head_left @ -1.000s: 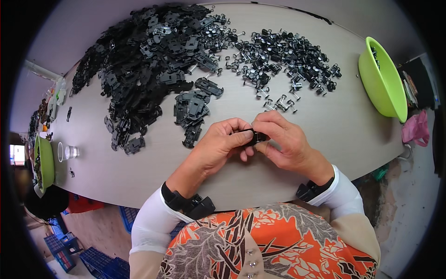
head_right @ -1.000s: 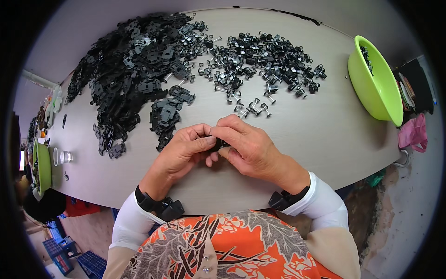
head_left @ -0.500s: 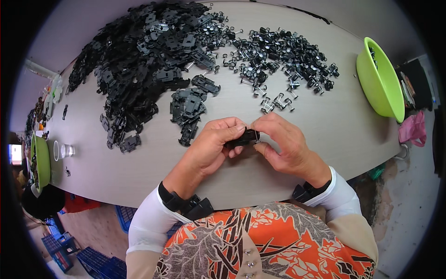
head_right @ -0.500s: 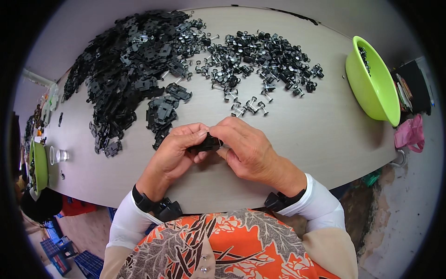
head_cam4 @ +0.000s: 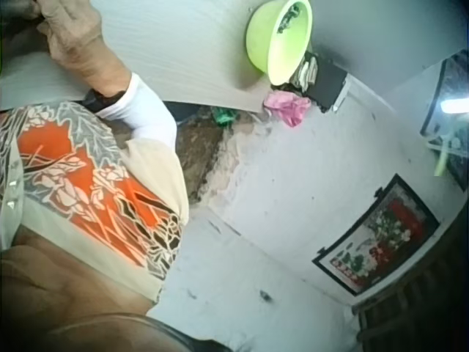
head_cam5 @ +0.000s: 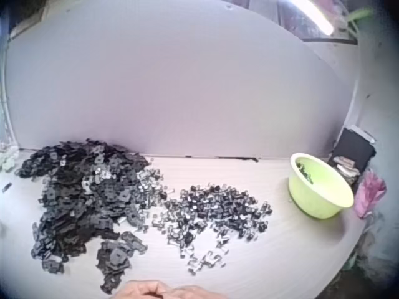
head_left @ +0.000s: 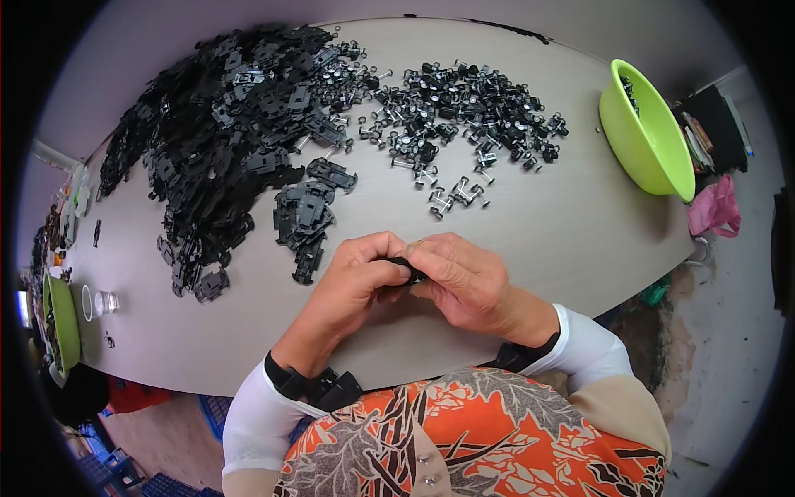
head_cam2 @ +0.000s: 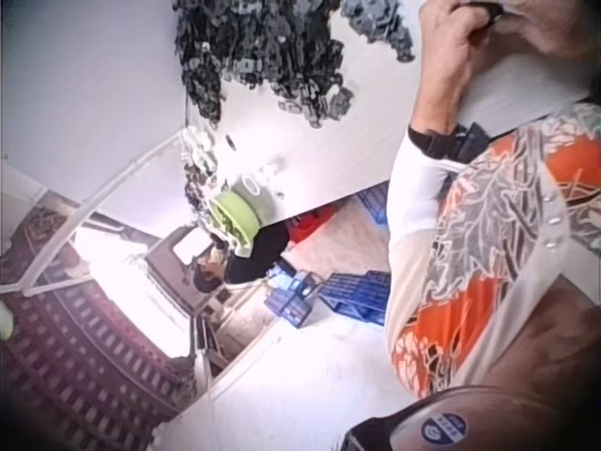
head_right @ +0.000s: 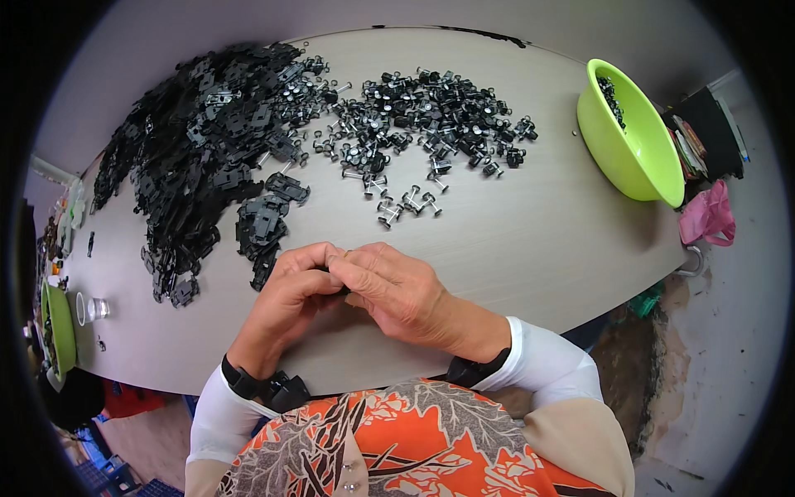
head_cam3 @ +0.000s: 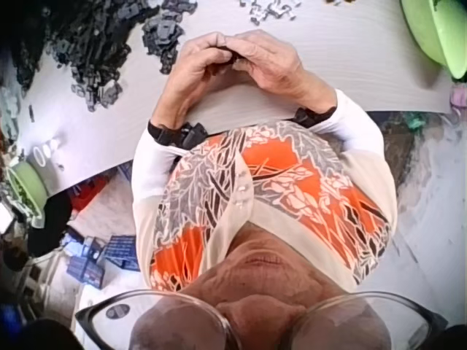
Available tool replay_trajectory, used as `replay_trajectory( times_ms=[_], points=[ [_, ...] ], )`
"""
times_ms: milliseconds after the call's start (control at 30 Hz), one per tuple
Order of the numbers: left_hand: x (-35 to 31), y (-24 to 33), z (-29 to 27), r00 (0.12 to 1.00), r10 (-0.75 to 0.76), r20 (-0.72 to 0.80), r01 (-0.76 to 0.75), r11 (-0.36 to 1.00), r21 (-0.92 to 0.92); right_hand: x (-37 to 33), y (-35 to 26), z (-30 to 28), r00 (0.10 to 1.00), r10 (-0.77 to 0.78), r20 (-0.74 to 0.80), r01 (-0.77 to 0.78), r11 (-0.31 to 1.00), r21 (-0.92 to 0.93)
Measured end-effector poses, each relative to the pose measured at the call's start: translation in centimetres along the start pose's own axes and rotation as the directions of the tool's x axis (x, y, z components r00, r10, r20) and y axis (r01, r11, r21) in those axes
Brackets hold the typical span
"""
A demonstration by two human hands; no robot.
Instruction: The person assembles small metal bolts into black plastic clips by hand. They repeatedly pick up a bolt and a clip, insert the bolt into the clip, and place the assembled unit on the table.
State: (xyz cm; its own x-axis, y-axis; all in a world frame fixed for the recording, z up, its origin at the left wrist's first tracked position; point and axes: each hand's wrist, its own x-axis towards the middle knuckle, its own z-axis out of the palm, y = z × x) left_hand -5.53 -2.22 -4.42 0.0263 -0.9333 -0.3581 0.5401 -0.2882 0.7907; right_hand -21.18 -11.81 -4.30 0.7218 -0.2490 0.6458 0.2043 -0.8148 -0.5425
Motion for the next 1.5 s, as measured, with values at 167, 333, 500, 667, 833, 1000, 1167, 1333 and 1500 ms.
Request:
replay_trajectory(
  times_ms=[167,333,500,667,833,1000,1167,1333,1500],
  points=[
    [0.2,0.1,-0.4,0.999,-0.020,0.049,0.026,0.992,-0.122,0.2,0.0,0.3,0.994,0.032,-0.108,-0.023,0.996,0.083],
    [0.4,0.2,-0.2,0.999,-0.022,-0.047,0.020,0.999,-0.047,1.2,2.6,-3.1,0.960,0.280,0.021,-0.280,0.954,0.108],
    [0.8,0.2,-0.4,0.995,0.012,-0.103,-0.006,0.998,0.060,1.0,10.1,-7.7,0.985,0.172,-0.023,-0.159,0.847,-0.508],
    [0.9,0.1,-0.6,0.996,0.024,-0.091,-0.014,0.995,0.101,0.5,11.1,-7.9,0.984,0.180,0.019,-0.148,0.861,-0.486],
    [0.9,-0.1,-0.4,0.995,0.012,-0.102,-0.003,0.997,0.083,-0.8,7.6,-11.0,0.657,0.753,-0.031,-0.754,0.656,-0.035],
    [0.9,-0.1,-0.2,0.996,0.010,-0.086,-0.001,0.996,0.094,-2.4,6.5,-11.0,0.345,0.911,0.226,-0.928,0.295,0.228],
    [0.9,0.3,-0.3,0.998,-0.002,-0.070,0.010,0.993,0.116,-1.8,6.7,-11.4,0.255,0.938,0.234,-0.937,0.180,0.299],
    [0.9,0.4,-0.2,0.998,-0.007,-0.057,0.014,0.994,0.109,-2.5,7.4,-11.6,0.459,0.887,-0.042,-0.888,0.458,-0.029],
    [0.8,0.3,-0.1,0.996,-0.027,-0.080,0.033,0.997,0.073,-2.7,5.9,-11.0,0.757,0.651,0.056,-0.603,0.729,-0.323]
  ],
)
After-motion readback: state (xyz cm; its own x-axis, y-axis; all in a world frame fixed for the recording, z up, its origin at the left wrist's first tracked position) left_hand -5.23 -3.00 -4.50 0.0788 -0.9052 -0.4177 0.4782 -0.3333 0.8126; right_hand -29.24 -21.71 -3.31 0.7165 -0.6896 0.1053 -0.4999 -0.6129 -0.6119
